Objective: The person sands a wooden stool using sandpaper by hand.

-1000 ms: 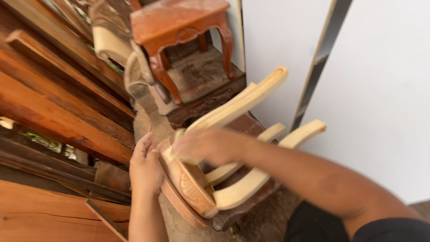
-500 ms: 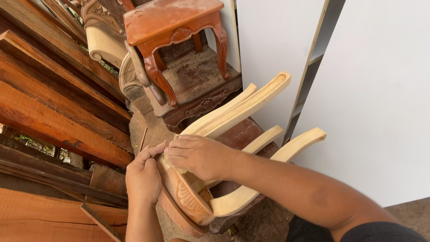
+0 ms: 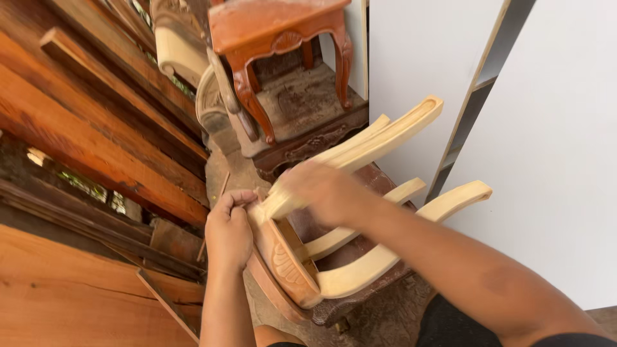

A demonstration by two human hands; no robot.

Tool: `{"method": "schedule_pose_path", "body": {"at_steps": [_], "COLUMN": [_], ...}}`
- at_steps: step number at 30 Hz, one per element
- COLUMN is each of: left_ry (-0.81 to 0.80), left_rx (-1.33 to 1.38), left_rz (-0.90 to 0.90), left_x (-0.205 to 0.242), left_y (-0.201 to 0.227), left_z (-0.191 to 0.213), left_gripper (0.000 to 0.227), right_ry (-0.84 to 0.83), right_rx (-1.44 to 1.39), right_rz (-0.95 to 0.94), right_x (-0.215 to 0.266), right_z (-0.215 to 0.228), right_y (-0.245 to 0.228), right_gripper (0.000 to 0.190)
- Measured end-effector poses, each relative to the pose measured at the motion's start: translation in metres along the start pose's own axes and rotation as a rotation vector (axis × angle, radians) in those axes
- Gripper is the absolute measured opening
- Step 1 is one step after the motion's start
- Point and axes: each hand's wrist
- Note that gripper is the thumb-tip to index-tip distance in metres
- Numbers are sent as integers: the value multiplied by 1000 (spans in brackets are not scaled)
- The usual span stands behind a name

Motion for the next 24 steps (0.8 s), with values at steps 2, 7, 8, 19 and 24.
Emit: {"method": "schedule_pose_path", "body": {"at_steps": [2,7,8,19,24], "left_ry": [-7,-14,-9,-12,31], "left_rx": [29,14,18,71,24], "left_rz": [32,39,35,-23,-50], "left_x": [5,8,8,11,11], "left_y": [-4,-19,-20,-20,-24], "left_z": [1,4,2,-3,-5], "left_gripper": [35,33,33,35,35], "right_ry": [-93,-111,-194,-362,-499], "right_rx": [-89,-93,-180,0,-77], "right_rz": [133,202,-137,-347,-102], "right_x": [-7,46,66,26,-9], "right_z": [-26,53,84,80,100], "right_y": [-11,45,53,32,33], "right_gripper": [41,43,46,12,15]}}
Point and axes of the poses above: each hand's wrist, its own x-axis away from the middle knuckle, its own z-axis out of the back of the hand, y = z × x, and after that the axes turned 11 degrees about -y, right-handed
